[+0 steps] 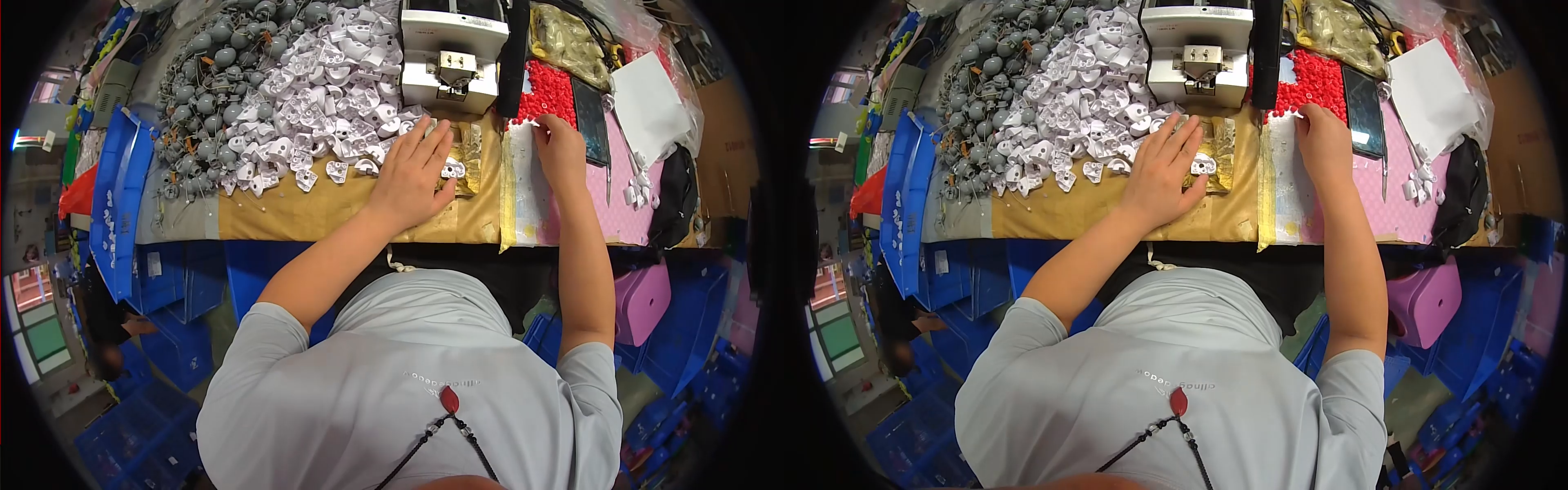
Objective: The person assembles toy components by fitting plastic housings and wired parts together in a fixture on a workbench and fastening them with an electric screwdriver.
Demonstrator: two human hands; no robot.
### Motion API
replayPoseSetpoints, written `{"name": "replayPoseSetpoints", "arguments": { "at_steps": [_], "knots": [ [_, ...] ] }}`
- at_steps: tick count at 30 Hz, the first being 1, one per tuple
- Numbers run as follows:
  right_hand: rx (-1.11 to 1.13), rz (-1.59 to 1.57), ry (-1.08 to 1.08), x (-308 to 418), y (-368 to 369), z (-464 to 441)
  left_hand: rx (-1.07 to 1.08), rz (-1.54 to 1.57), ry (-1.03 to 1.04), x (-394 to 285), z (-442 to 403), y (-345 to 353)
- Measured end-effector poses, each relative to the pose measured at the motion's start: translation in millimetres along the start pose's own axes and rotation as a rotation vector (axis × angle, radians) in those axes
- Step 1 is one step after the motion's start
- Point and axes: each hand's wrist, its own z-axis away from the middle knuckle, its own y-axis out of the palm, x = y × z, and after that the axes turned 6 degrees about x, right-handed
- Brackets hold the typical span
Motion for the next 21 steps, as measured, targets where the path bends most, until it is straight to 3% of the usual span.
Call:
{"name": "replayPoseSetpoints", "arguments": {
  "at_steps": [4,7,17,20,21],
  "knots": [
    [-0.091,-0.046,-0.046,0.6,6.6,11.8,0.023,-0.024,-0.002,0.8,0.3,1.9],
    [-0.069,-0.179,0.031,2.7,2.0,16.0,0.013,0.009,0.003,1.9,0.1,2.7],
    [-0.008,-0.185,0.04,4.7,-2.3,17.6,0.032,0.012,-0.008,0.1,-1.0,1.5],
    [-0.055,-0.295,0.021,28.5,-2.3,25.8,0.032,0.005,-0.012,0.9,-1.7,1.1],
    [-0.092,-0.382,-0.099,40.7,0.4,31.2,0.031,0.002,-0.012,0.7,-1.3,1.3]
  ]
}}
